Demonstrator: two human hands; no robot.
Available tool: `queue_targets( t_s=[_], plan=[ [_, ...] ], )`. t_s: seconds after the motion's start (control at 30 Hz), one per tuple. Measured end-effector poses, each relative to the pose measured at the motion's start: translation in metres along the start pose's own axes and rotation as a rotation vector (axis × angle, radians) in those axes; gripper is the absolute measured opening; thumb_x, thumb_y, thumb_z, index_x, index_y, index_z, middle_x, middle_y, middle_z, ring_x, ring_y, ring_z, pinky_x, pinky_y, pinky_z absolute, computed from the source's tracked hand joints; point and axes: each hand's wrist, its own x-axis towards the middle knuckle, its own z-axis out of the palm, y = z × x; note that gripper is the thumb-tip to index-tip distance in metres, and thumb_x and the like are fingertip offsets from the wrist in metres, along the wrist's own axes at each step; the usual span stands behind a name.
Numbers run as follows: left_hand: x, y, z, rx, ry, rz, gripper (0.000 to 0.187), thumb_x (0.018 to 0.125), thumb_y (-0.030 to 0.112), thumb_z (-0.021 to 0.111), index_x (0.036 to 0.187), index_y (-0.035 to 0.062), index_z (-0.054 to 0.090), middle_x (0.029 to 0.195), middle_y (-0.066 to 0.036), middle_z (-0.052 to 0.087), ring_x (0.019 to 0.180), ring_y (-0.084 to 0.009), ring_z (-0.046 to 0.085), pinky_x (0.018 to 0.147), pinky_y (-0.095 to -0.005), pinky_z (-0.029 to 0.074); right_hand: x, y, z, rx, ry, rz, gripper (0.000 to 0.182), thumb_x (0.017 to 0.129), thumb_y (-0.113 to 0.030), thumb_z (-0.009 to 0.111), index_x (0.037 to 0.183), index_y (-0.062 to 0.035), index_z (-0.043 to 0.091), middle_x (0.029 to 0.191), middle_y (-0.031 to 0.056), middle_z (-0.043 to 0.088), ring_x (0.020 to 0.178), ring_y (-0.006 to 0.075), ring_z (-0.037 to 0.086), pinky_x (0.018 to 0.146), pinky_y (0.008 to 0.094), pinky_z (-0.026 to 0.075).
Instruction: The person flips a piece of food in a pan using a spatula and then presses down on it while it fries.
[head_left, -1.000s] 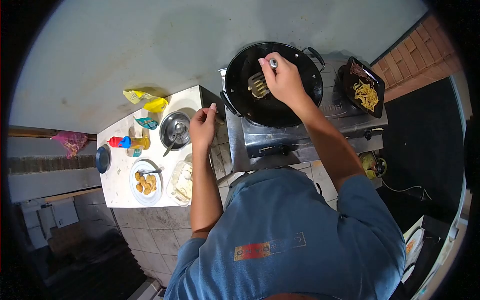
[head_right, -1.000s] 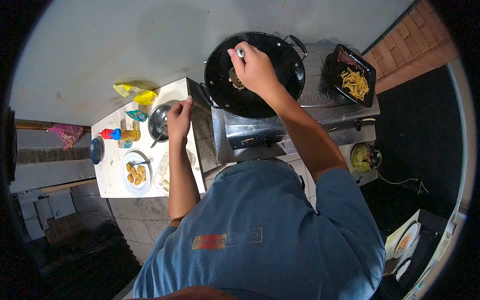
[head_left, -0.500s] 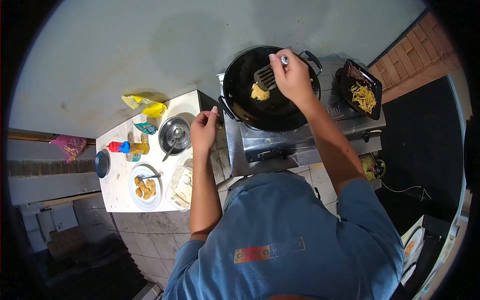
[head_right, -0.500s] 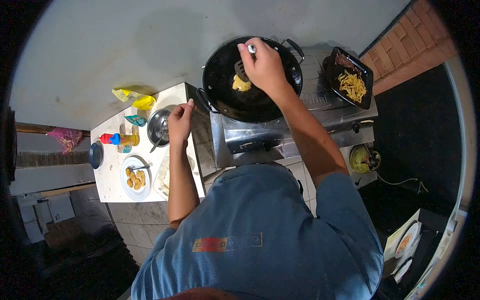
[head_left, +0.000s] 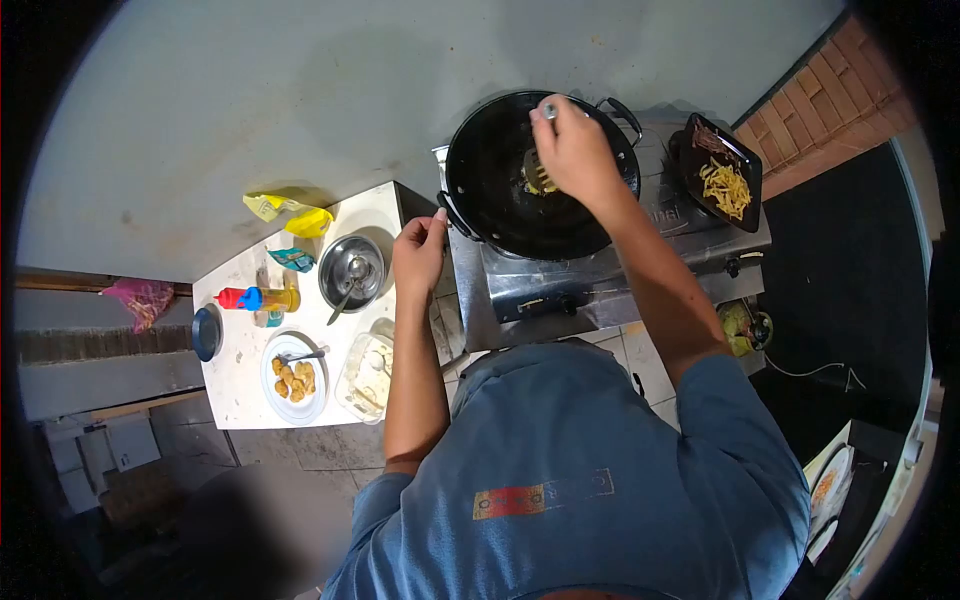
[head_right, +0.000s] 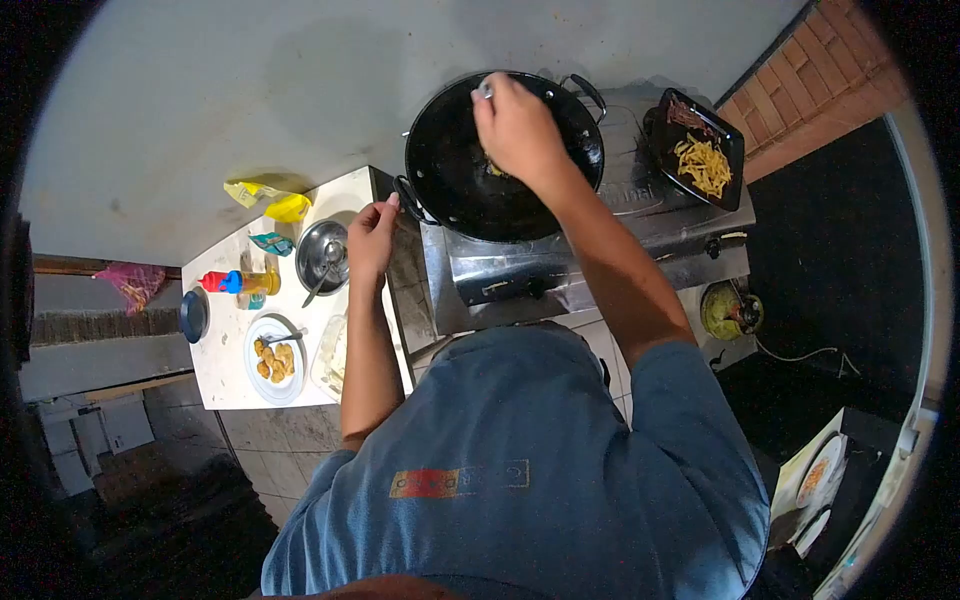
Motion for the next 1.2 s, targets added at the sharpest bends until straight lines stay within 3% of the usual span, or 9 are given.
queue_targets(
  t_s=[0.1,0.27,0.5,0.57,0.77,1.2],
  plan=[
    [0.002,-0.001,-0.001,-0.011,-0.011,0.011,0.036,0.09,0.033,0.063,0.077,0.0,0.062,0.065,0.001,0.055,0.06,-0.006,0.044,0.055,-0.0219,0.036,0.008,0.004,-0.025,-0.074,0.045,0.132,0.024,0.091,-0.024,0.055,0.092,0.0003,0.055,0.079,0.022,0.06,0.074,0.0424,0.058,0.064,0.0462,0.046],
    [0.005,-0.005,-0.002,-0.002,-0.027,0.04,0.036,0.09,0.033,0.064,0.077,-0.0001,0.062,0.064,0.002,0.054,0.06,-0.0058,0.044,0.055,-0.022,0.036,0.011,0.029,-0.052,-0.037,0.071,-0.024,0.022,0.09,-0.023,0.058,0.087,-0.0011,0.055,0.074,0.0175,0.058,0.068,0.0372,0.056,0.061,0.0394,0.045],
    [0.005,-0.001,0.001,0.023,-0.036,0.023,0.035,0.09,0.033,0.063,0.077,0.0002,0.062,0.062,0.002,0.053,0.058,-0.0056,0.044,0.053,-0.022,0.035,-0.004,0.055,-0.042,0.025,0.048,0.122,0.018,0.092,-0.02,0.056,0.092,-0.0017,0.057,0.076,0.0164,0.062,0.065,0.0319,0.059,0.062,0.036,0.047],
    [0.007,-0.005,0.001,0.016,-0.038,0.021,0.035,0.09,0.033,0.063,0.077,0.0003,0.062,0.062,0.002,0.053,0.057,-0.0056,0.044,0.052,-0.0221,0.035,-0.009,0.057,-0.038,0.1,0.077,0.161,0.019,0.093,-0.019,0.055,0.093,-0.0009,0.057,0.078,0.0139,0.065,0.065,0.0238,0.06,0.062,0.0336,0.047],
    [0.0,0.001,-0.001,0.009,-0.027,0.02,0.035,0.09,0.033,0.063,0.077,0.001,0.062,0.061,0.001,0.054,0.053,-0.0058,0.046,0.049,-0.022,0.036,-0.018,0.045,-0.05,0.186,-0.004,0.14,0.019,0.093,-0.019,0.056,0.093,-0.0001,0.056,0.076,0.01,0.064,0.063,0.0151,0.056,0.06,0.0284,0.045],
    [0.001,-0.004,-0.001,0.078,0.01,0.033,0.035,0.089,0.031,0.064,0.081,-0.0025,0.066,0.069,-0.002,0.061,0.064,-0.0066,0.049,0.059,-0.0229,0.04,-0.015,0.059,-0.039,0.08,0.133,0.124,0.018,0.091,-0.021,0.058,0.09,-0.0027,0.058,0.07,0.0126,0.059,0.058,0.0228,0.054,0.058,0.0319,0.043]
  ],
)
